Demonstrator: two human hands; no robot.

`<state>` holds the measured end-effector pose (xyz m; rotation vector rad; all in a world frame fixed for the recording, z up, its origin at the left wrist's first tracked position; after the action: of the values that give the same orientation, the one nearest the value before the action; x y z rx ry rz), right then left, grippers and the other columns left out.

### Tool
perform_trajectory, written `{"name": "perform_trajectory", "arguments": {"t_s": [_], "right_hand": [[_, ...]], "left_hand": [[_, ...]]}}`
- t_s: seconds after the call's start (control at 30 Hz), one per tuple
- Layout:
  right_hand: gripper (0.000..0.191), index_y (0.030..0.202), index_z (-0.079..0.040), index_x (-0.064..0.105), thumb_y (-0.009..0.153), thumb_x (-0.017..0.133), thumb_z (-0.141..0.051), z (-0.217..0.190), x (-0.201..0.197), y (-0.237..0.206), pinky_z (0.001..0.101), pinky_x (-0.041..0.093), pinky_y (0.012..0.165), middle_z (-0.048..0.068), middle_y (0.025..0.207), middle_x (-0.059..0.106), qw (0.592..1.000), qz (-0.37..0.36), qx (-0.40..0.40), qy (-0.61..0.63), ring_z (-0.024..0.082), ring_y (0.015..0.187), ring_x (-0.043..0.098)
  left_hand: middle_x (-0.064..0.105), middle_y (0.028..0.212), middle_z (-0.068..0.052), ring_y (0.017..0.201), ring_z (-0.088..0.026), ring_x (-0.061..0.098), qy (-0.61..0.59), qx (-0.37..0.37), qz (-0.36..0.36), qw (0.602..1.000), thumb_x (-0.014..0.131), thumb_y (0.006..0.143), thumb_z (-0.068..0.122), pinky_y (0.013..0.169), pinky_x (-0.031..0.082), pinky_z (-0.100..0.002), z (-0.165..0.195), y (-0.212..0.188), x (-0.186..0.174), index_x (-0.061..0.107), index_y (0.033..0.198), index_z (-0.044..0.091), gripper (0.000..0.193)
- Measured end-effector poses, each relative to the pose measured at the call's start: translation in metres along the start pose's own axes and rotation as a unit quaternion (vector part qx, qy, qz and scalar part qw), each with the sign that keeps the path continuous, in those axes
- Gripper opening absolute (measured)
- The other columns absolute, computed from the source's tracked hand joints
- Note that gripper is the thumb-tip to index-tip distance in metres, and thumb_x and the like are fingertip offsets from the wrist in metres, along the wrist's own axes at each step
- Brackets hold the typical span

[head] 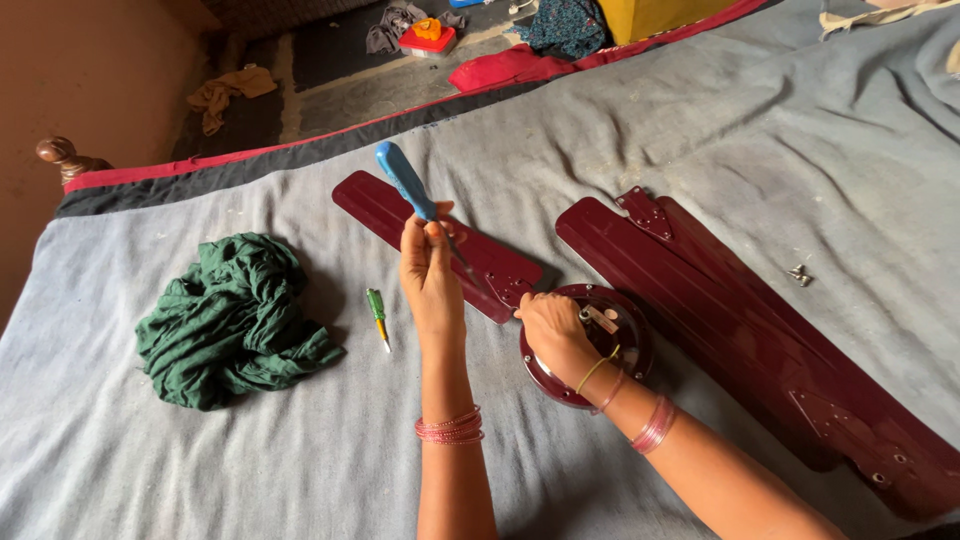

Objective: The person reassembles a ceiling fan on a bed, attaching maroon fan blades to the round motor hub. They align each blade with the hub, insert screws by hand, and tighten them using a screwdriver, working around the hub one blade at a time.

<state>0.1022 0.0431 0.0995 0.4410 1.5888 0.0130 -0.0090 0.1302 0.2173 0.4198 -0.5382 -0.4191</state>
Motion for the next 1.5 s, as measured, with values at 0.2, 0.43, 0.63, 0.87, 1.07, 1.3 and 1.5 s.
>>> {"name": "perform_trajectory", "arguments": {"t_s": [0.2,0.43,0.63,0.87,1.07,1.3,1.5], "right_hand": [[0.030,0.088,-0.006,0.063,0.101,0.052,-0.030,-0.006,-0.011,-0.006,0.0343,0.057,0.058,0.012,0.074,0.068,0.999,0.018,0.014,-0.037,0.023,0.069,0.071],[0.015,0.095,-0.005,0.063,0.098,0.050,-0.011,-0.005,-0.001,-0.002,0.0348,0.059,0.062,0.012,0.080,0.070,0.998,0.024,0.012,-0.051,0.025,0.073,0.073],[0.029,0.091,-0.007,0.064,0.107,0.048,-0.026,-0.001,-0.002,-0.002,0.0369,0.058,0.067,0.013,0.080,0.070,0.999,-0.032,0.029,0.016,0.025,0.076,0.072],[0.011,0.101,-0.005,0.059,0.097,0.050,-0.010,-0.004,0.004,-0.008,0.0335,0.059,0.063,0.013,0.083,0.069,0.997,0.019,0.021,-0.070,0.024,0.073,0.072],[0.027,0.096,-0.009,0.061,0.113,0.046,-0.024,0.001,0.011,0.000,0.0347,0.056,0.067,0.011,0.086,0.070,0.998,-0.036,0.045,-0.006,0.023,0.076,0.070],[0.035,0.090,-0.009,0.057,0.093,0.062,-0.044,-0.022,-0.028,-0.043,0.0337,0.052,0.067,0.007,0.081,0.059,0.991,0.133,-0.018,-0.026,0.021,0.077,0.061],[0.015,0.099,-0.008,0.064,0.094,0.069,-0.021,0.006,-0.047,-0.088,0.0329,0.052,0.066,0.005,0.082,0.066,0.940,0.250,-0.112,0.204,0.019,0.070,0.062]], "left_hand": [[0.061,0.094,0.004,0.087,-0.006,0.057,-0.002,-0.028,0.006,1.000,0.057,0.110,0.027,0.084,0.052,-0.024,0.000,0.000,-0.001,0.068,0.132,0.002,0.034],[0.068,0.106,0.003,0.083,-0.005,0.061,-0.040,-0.047,0.035,0.997,0.057,0.107,0.025,0.073,0.054,-0.023,-0.012,0.005,-0.005,0.066,0.126,0.003,0.031],[0.063,0.093,0.000,0.067,-0.004,0.049,-0.097,-0.047,0.106,0.989,0.049,0.111,0.023,0.057,0.039,-0.020,-0.021,0.002,-0.016,0.065,0.120,0.005,0.025],[0.059,0.092,0.001,0.068,-0.004,0.042,-0.135,-0.076,0.108,0.982,0.050,0.110,0.018,0.060,0.036,-0.021,-0.027,0.006,-0.022,0.062,0.117,0.006,0.018],[0.066,0.110,0.004,0.075,-0.003,0.048,-0.114,-0.052,0.122,0.985,0.053,0.104,0.013,0.070,0.044,-0.022,-0.017,0.004,-0.010,0.065,0.120,0.006,0.021],[0.068,0.124,0.003,0.081,-0.009,0.061,-0.081,-0.048,0.023,0.995,0.065,0.102,0.007,0.076,0.053,-0.026,-0.032,0.009,-0.019,0.066,0.115,-0.006,0.018],[0.075,0.098,-0.010,0.087,-0.015,0.072,-0.038,-0.097,0.004,0.995,0.070,0.098,0.006,0.081,0.059,-0.028,-0.065,0.010,-0.023,0.068,0.127,-0.006,0.031]]}}
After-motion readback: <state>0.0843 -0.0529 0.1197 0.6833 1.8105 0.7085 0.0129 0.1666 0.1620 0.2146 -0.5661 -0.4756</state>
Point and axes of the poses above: each hand's wrist, its own y-axis towards the middle knuckle, its own x-axis out of the palm, z = x × y, the point moved 3 cm from there along y, towards the middle knuckle
